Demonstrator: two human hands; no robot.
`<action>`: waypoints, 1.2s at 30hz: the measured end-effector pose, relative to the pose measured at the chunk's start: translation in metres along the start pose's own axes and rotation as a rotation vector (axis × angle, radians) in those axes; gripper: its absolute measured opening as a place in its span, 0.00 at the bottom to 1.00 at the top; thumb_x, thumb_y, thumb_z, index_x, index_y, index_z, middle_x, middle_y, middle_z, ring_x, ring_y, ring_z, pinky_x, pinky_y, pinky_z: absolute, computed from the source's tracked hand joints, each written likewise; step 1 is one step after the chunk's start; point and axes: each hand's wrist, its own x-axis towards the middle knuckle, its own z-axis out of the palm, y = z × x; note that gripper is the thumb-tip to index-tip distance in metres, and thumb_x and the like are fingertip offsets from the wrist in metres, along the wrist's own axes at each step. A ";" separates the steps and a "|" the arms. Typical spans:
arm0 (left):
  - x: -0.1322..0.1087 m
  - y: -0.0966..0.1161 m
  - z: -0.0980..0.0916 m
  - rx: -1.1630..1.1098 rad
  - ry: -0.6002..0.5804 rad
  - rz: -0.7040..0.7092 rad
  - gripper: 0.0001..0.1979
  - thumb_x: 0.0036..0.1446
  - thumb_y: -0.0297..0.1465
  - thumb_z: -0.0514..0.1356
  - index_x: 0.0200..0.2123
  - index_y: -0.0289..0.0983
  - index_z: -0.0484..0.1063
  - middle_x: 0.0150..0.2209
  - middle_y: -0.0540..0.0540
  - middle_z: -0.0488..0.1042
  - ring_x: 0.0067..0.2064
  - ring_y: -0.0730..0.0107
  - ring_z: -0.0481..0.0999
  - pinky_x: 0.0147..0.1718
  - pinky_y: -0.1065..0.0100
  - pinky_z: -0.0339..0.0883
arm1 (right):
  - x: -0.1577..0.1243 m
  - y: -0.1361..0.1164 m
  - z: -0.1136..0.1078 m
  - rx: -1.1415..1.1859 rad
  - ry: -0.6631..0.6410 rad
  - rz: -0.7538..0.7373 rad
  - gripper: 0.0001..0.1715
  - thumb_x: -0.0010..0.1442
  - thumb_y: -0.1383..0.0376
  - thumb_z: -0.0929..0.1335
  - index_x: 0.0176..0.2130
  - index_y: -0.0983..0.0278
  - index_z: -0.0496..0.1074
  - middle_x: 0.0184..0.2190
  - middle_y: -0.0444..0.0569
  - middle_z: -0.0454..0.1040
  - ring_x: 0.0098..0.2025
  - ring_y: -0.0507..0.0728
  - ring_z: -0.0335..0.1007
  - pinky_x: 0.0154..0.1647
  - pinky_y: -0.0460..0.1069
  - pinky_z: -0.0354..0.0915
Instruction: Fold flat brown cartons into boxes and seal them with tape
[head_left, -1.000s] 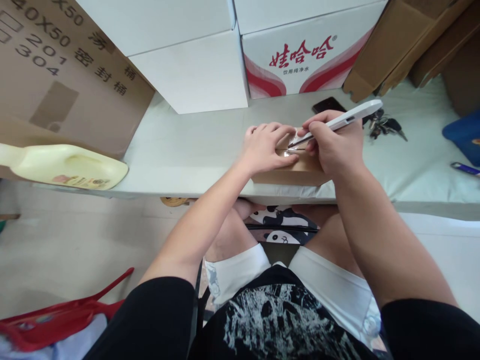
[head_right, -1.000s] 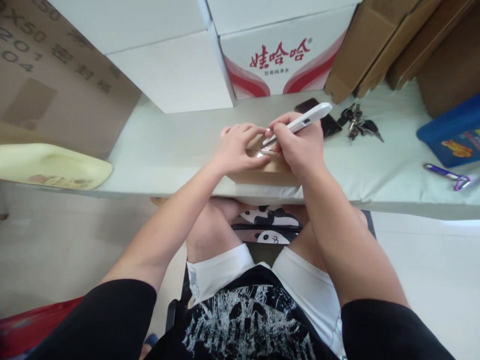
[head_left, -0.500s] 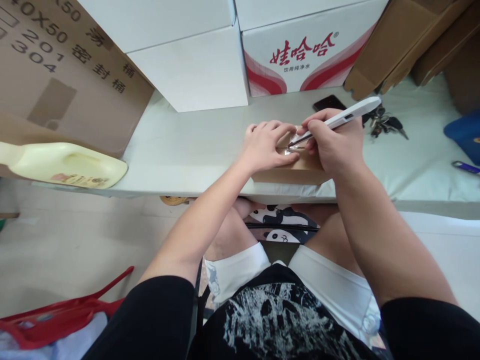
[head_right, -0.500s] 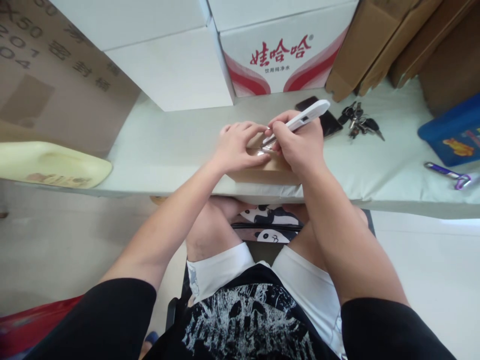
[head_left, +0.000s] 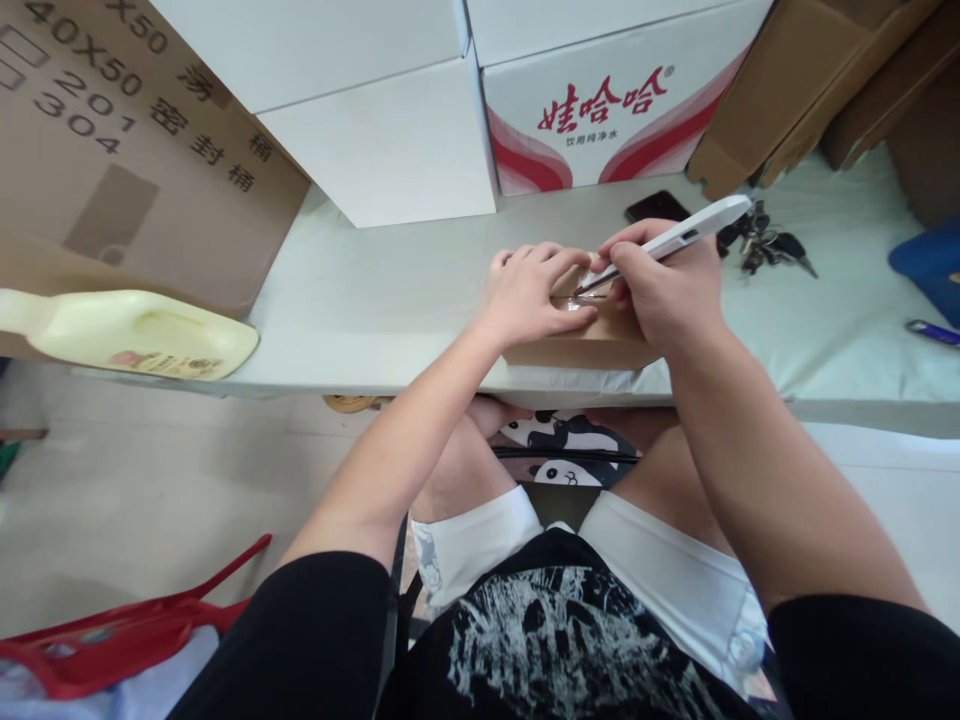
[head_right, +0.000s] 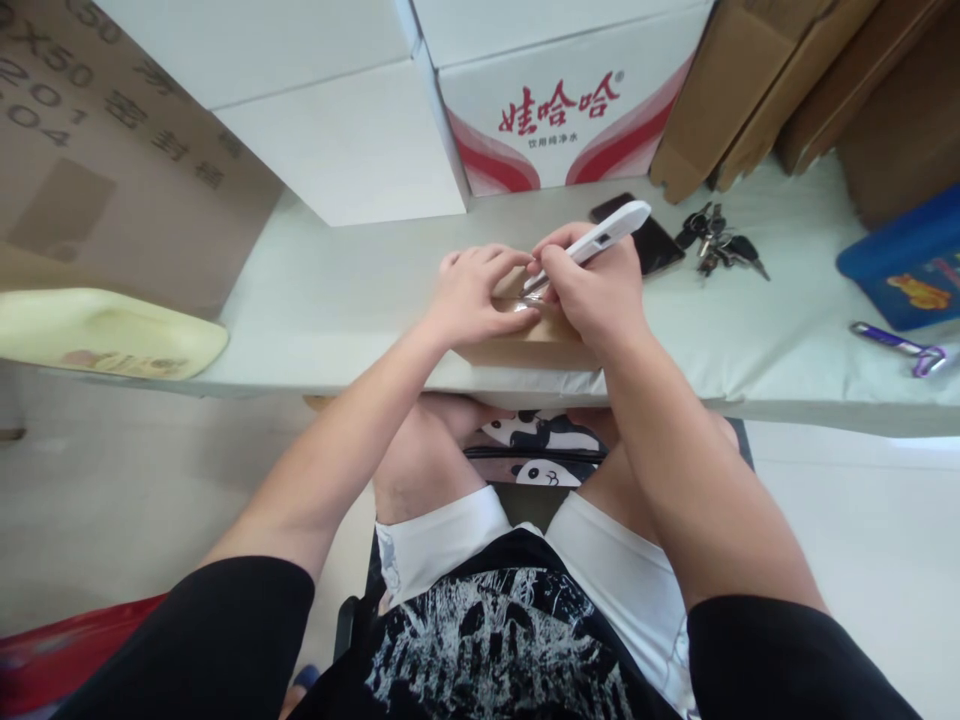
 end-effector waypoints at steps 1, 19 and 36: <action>0.000 0.000 0.000 -0.002 0.001 0.001 0.26 0.57 0.47 0.65 0.59 0.50 0.74 0.59 0.47 0.76 0.62 0.52 0.71 0.64 0.50 0.54 | 0.000 -0.001 0.000 -0.004 -0.004 0.000 0.07 0.53 0.70 0.70 0.25 0.60 0.75 0.23 0.42 0.78 0.18 0.50 0.67 0.18 0.46 0.66; -0.001 0.000 -0.002 0.018 -0.008 -0.001 0.26 0.57 0.47 0.64 0.58 0.50 0.74 0.58 0.47 0.76 0.62 0.52 0.71 0.64 0.51 0.54 | 0.000 0.002 0.000 0.022 0.006 -0.042 0.07 0.53 0.69 0.70 0.25 0.59 0.75 0.21 0.41 0.76 0.17 0.49 0.65 0.17 0.45 0.64; -0.002 0.001 -0.002 -0.006 -0.001 0.005 0.25 0.57 0.47 0.65 0.57 0.50 0.75 0.59 0.47 0.76 0.61 0.52 0.71 0.64 0.50 0.54 | 0.003 0.006 0.000 0.014 -0.006 -0.050 0.08 0.52 0.70 0.69 0.24 0.59 0.76 0.21 0.41 0.77 0.17 0.49 0.64 0.19 0.46 0.65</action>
